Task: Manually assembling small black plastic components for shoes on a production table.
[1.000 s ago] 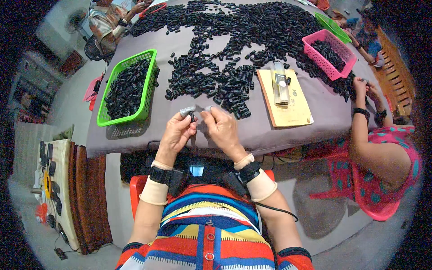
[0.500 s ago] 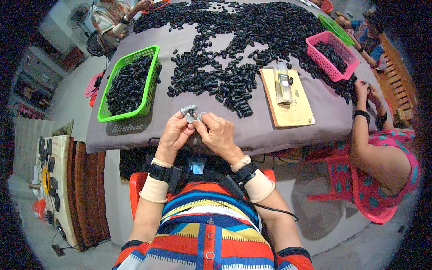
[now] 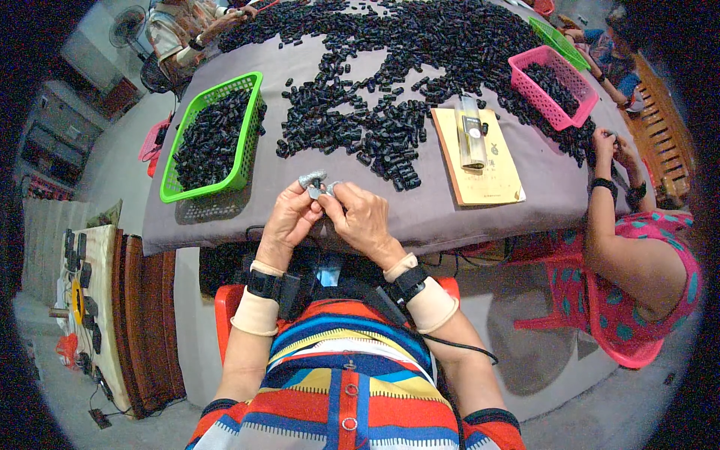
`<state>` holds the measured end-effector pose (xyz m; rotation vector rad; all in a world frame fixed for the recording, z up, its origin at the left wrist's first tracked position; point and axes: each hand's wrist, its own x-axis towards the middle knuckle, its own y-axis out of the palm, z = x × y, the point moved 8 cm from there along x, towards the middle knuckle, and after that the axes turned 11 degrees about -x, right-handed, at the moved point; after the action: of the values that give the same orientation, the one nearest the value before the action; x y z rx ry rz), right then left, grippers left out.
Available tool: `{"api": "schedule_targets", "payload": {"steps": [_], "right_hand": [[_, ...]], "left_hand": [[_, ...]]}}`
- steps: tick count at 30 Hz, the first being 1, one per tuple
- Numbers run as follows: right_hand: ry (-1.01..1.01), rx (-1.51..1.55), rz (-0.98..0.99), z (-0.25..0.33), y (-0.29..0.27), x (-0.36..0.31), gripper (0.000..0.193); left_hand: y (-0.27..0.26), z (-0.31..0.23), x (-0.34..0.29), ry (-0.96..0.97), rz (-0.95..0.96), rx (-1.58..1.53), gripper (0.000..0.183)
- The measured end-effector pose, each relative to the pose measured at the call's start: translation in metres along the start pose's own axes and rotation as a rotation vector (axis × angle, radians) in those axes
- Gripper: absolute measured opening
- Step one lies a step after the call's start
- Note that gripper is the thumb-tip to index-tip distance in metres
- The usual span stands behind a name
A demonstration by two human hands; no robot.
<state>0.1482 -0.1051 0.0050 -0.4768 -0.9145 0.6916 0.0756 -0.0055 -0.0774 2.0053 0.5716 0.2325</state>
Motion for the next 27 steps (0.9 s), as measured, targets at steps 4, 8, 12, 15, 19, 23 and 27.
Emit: {"api": "schedule_targets", "payload": {"steps": [4, 8, 12, 15, 19, 23, 27], "right_hand": [[0.011, -0.007, 0.012, -0.003, 0.003, -0.001, 0.021], [0.006, 0.003, 0.005, -0.003, 0.003, 0.0, 0.021], [0.0, 0.004, 0.012, -0.003, 0.004, 0.0, 0.022], [-0.003, -0.011, 0.0, -0.003, 0.006, 0.0, 0.022], [0.017, -0.028, -0.014, -0.003, 0.005, 0.0, 0.022], [0.05, 0.049, -0.075, -0.007, 0.001, 0.0, 0.023], [0.095, 0.093, -0.067, -0.012, 0.001, 0.001, 0.027]], "left_hand": [[0.0, -0.002, -0.001, 0.023, -0.079, 0.063, 0.02], [0.001, -0.001, -0.001, -0.009, -0.007, 0.004, 0.025], [0.001, -0.001, -0.001, -0.013, -0.021, 0.012, 0.026], [-0.001, -0.002, -0.001, 0.009, -0.066, 0.059, 0.021], [-0.001, -0.002, -0.001, 0.001, -0.052, 0.04, 0.024], [0.006, -0.002, -0.003, -0.001, 0.009, -0.003, 0.026], [0.006, -0.004, -0.005, -0.004, -0.048, 0.006, 0.026]]}}
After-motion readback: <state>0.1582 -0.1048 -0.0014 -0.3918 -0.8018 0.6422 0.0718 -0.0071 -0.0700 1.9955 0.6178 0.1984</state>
